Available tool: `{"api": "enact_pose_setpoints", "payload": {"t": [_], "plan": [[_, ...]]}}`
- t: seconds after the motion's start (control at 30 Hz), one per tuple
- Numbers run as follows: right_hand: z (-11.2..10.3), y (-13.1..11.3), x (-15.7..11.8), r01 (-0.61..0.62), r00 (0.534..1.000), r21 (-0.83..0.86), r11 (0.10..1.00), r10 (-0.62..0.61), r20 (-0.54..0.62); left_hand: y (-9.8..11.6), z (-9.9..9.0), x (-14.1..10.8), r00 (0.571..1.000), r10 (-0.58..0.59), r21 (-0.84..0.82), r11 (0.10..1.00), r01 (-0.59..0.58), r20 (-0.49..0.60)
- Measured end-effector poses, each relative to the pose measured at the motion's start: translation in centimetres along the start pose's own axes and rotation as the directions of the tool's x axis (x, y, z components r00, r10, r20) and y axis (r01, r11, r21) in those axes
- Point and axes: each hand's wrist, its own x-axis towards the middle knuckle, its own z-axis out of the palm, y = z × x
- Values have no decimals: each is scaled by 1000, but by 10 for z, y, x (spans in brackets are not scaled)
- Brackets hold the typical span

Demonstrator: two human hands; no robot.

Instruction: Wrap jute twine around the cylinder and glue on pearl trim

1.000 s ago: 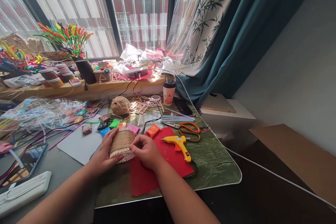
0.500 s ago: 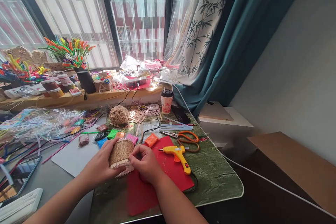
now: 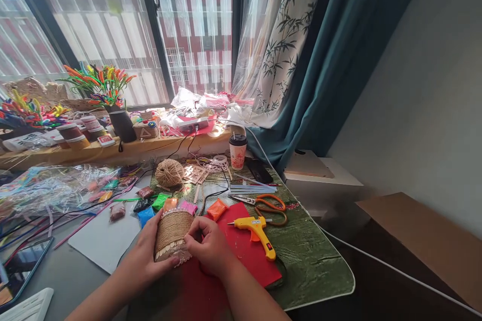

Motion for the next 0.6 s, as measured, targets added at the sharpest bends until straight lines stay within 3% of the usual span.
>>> {"api": "enact_pose_setpoints", "payload": {"t": [0.17, 0.33, 0.43, 0.6], "plan": [[0, -1, -2, 10, 1000, -30, 1000, -10, -12, 8, -7, 10, 998, -61, -36, 997, 62, 15], [-3, 0, 0, 30, 999, -60, 998, -33, -39, -18, 14, 2, 986, -161, -174, 973, 152, -41], [-3, 2, 2, 5, 999, -52, 999, -7, -44, -30, 21, -4, 987, -160, -211, 964, 160, 21], [-2, 2, 2, -14, 999, -40, 999, 12, -33, -26, -2, 4, 986, -90, -206, 971, 118, 142]]}}
